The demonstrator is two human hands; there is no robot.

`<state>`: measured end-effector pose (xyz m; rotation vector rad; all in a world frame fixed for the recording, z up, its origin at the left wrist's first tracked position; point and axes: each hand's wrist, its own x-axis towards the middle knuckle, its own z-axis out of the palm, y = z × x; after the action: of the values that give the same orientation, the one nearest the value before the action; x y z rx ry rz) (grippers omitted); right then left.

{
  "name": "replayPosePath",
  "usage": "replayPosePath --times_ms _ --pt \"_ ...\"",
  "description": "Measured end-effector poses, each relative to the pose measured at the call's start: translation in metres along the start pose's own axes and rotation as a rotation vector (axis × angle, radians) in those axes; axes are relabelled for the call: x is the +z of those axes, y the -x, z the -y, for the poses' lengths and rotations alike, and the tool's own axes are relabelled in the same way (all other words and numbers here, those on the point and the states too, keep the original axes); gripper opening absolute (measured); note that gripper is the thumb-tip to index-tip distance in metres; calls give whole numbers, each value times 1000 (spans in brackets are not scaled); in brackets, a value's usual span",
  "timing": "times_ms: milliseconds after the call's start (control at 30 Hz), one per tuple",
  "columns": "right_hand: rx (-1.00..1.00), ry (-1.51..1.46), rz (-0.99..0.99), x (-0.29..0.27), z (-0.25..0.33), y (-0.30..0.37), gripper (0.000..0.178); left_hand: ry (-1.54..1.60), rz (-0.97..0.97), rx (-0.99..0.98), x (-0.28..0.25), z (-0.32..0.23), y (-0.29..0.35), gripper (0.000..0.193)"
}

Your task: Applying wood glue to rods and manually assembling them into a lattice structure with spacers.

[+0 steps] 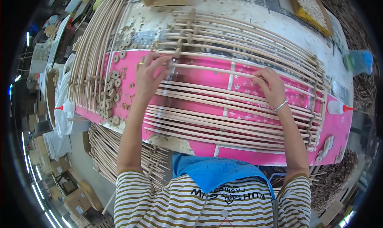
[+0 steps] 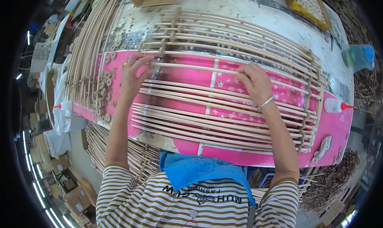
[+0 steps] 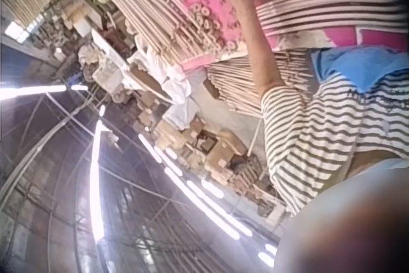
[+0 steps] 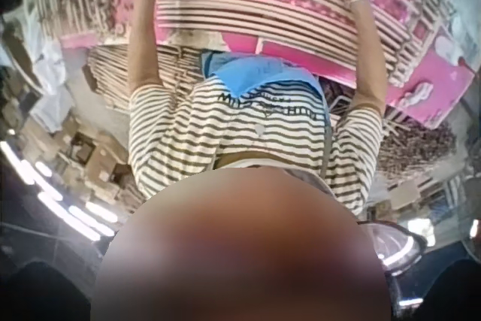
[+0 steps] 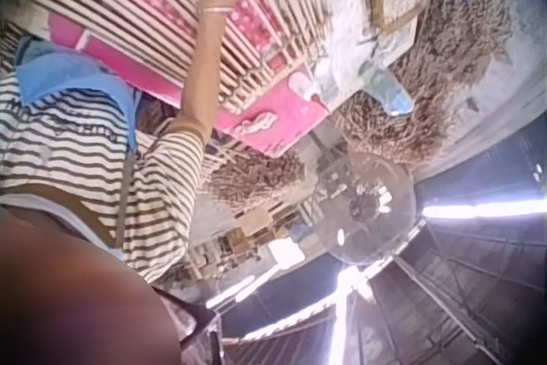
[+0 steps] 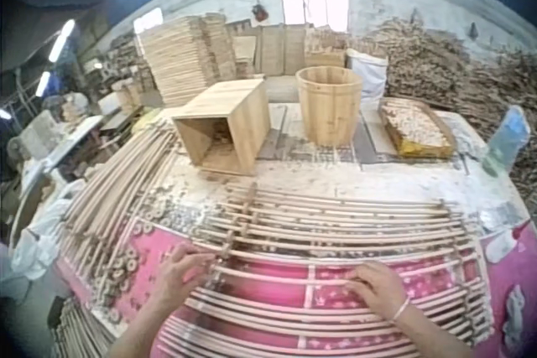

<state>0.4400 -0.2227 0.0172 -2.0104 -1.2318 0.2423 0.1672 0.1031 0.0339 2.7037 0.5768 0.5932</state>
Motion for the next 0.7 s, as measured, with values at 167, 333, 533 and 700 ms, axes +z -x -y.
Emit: replayPosePath --times_ms 167,333,533,700 --pt "-68 83 23 4 -4 -5 16 -30 12 -28 2 -3 1 45" --pt "-51 160 -7 5 5 -10 15 -30 -3 11 12 1 -4 49" --pt "-97 247 -38 3 0 -11 14 -70 22 10 19 -1 -5 47" --pt "-124 293 -53 7 -3 -12 13 -93 -3 24 22 -3 -7 48"
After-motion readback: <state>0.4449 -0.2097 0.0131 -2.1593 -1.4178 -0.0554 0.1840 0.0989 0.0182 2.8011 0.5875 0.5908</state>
